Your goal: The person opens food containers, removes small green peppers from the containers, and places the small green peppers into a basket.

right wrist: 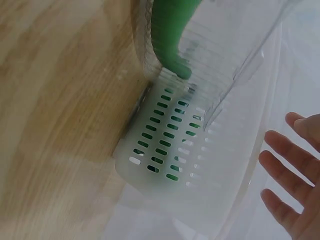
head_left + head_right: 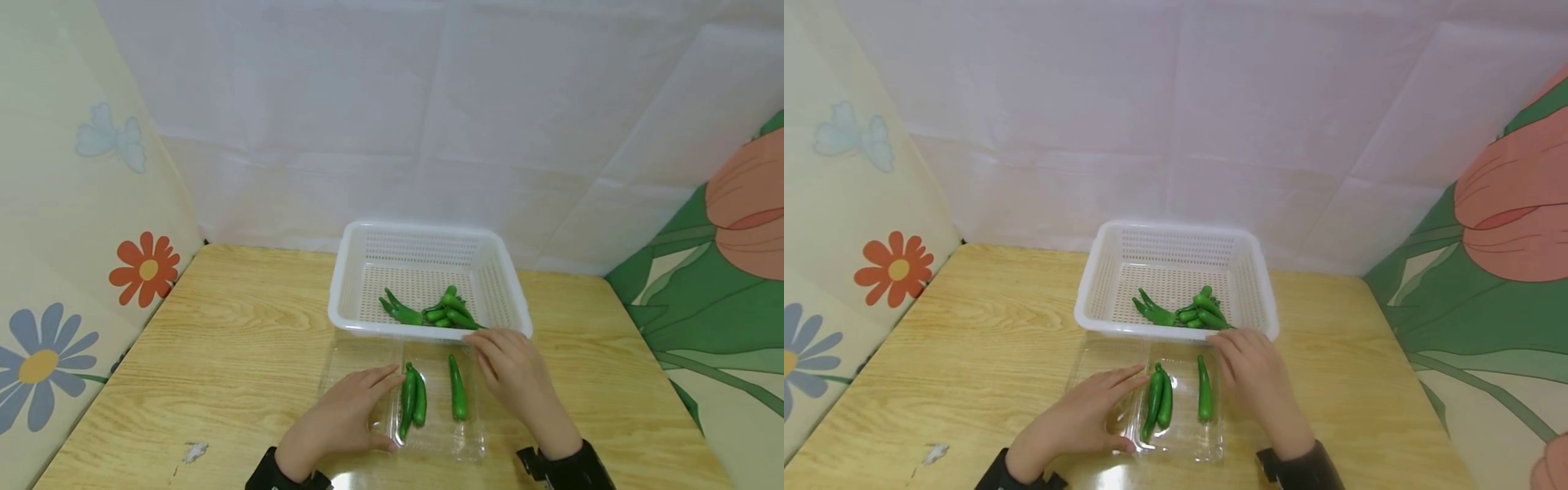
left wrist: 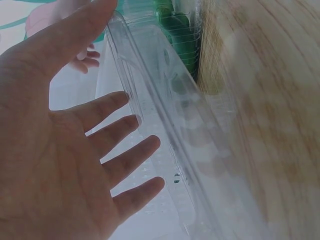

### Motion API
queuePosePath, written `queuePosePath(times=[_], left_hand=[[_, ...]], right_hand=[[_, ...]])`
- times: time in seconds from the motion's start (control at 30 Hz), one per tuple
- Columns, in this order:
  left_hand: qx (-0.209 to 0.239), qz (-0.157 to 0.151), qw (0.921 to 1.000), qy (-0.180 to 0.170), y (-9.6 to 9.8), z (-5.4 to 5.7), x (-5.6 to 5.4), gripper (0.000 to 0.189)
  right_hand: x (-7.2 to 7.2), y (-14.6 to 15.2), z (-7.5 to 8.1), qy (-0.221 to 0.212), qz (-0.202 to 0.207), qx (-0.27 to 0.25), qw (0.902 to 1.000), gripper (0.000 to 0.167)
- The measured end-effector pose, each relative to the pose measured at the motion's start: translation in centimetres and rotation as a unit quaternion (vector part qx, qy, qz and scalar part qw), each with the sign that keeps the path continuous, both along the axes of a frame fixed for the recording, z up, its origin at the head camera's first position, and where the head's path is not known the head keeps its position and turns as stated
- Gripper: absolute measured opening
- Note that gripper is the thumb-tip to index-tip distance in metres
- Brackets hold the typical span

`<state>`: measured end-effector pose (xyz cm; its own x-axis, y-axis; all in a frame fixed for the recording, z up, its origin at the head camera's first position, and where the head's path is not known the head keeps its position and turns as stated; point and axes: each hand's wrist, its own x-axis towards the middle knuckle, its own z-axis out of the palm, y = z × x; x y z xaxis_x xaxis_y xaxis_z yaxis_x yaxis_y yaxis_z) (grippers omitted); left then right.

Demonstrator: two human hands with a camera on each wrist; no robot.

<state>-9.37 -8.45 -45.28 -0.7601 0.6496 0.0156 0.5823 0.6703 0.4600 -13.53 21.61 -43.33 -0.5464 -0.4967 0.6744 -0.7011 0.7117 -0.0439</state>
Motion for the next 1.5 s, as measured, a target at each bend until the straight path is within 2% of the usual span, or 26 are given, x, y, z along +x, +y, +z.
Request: queuePosePath(times=[0.2, 0.33, 0.5, 0.7, 0.9, 1.1, 1.17, 1.33, 1.5], left_hand=[[0.005, -0.002, 1.0, -0.001, 0.0, 0.0, 0.0, 0.095], [0.005, -0.002, 1.0, -0.001, 0.0, -0.1, 0.0, 0.095], [0.005, -0.001, 1.0, 0.0, 0.0, -0.2, -0.1, 0.096], [0.005, -0.003, 1.0, 0.004, 0.0, -0.3, -0.1, 0.096], [0.003, -0.003, 1.0, 0.005, 0.0, -0.3, -0.2, 0.096], [0.004, -0.004, 0.9999, 0.012, 0.0, -0.3, -0.1, 0.096], [0.005, -0.004, 0.9999, 0.013, 0.0, -0.3, -0.1, 0.096], [0.006, -0.003, 0.9999, 0.012, 0.0, -0.3, -0.1, 0.095], [0.003, 0.0, 1.0, 0.006, 0.0, -0.2, -0.1, 0.096]], right_hand=[[0.9, -0.4, -0.3, -0.002, 0.002, 0.002, 1.0, 0.047], [1.4, -0.8, -0.5, 0.005, 0.012, 0.0, 0.9999, 0.043], [1.9, -1.2, -0.8, -0.015, 0.025, 0.005, 0.9996, 0.042], [1.9, -1.5, -1.4, -0.011, 0.034, 0.01, 0.9993, 0.046], [1.9, -1.8, -1.9, -0.006, 0.04, 0.039, 0.9984, 0.051], [1.9, -2.0, -2.2, 0.006, 0.05, 0.037, 0.9981, 0.052], [1.9, -2.0, -2.2, -0.001, 0.05, 0.044, 0.9978, 0.051], [2.2, -2.0, -2.1, -0.037, 0.049, 0.083, 0.9947, 0.025], [2.4, -2.0, -1.9, -0.075, 0.048, 0.124, 0.9883, 0.029]])
